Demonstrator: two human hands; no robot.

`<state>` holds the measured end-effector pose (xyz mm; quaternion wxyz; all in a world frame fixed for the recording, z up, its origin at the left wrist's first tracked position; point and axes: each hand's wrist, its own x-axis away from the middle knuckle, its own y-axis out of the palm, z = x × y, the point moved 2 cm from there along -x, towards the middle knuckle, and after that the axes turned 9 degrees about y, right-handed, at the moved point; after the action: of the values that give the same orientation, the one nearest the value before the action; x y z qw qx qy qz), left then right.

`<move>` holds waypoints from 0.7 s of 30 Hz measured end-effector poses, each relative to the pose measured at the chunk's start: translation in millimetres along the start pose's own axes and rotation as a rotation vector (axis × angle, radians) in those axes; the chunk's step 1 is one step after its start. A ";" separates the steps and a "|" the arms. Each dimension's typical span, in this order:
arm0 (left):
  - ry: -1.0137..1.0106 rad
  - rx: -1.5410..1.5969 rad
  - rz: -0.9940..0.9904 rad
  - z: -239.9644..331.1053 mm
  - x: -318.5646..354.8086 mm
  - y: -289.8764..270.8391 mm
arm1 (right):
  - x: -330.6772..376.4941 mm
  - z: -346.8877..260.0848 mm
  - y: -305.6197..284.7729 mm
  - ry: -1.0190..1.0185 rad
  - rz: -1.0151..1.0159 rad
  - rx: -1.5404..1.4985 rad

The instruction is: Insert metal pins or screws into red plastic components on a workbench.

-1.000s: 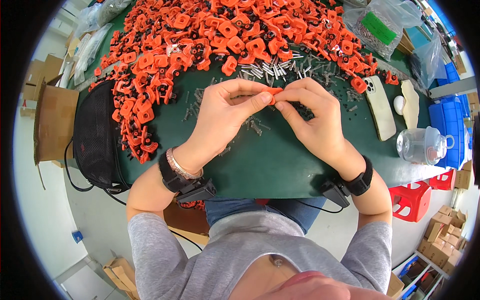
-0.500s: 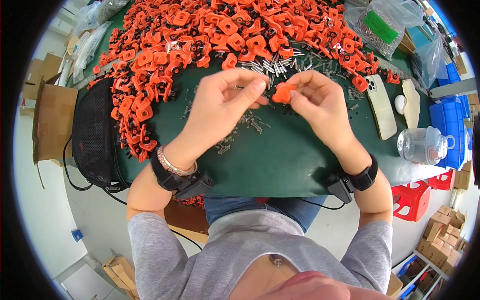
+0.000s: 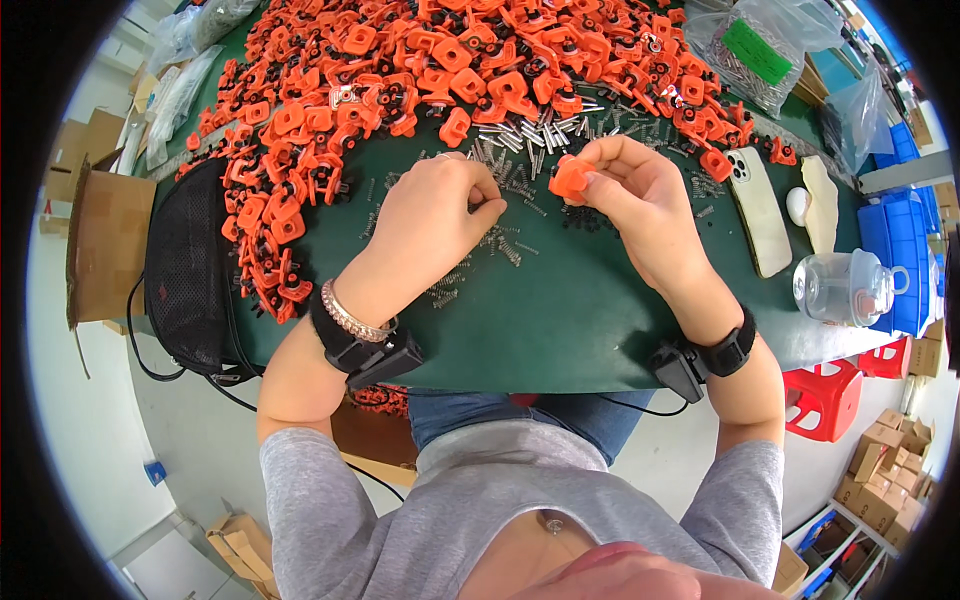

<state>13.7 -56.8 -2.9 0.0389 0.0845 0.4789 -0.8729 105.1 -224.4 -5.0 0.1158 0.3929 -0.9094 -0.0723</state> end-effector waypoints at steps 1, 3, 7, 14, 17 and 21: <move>-0.015 -0.019 -0.014 0.4 0.6 0.0 | -0.3 1.0 0.1 0.013 -0.021 -0.024; -0.019 -0.033 -0.019 3.4 0.2 1.3 | -0.6 3.2 -0.2 0.026 -0.043 -0.048; 0.048 0.019 0.120 3.3 -0.3 2.7 | -0.1 3.5 1.3 0.092 -0.191 -0.217; -0.099 0.437 0.092 7.0 0.4 -4.1 | 2.7 -1.3 3.9 0.128 -0.387 -0.348; -0.136 1.007 -0.014 10.3 0.1 -7.2 | 4.6 -1.3 6.2 0.118 -0.400 -0.390; -0.215 1.381 -0.155 13.8 3.6 -1.0 | 6.3 -2.2 9.4 0.095 -0.449 -0.388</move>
<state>8.5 -67.8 4.5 -0.0389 -0.0314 -0.1868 -0.9811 94.9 -222.6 0.2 0.2124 0.5578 -0.7625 -0.2499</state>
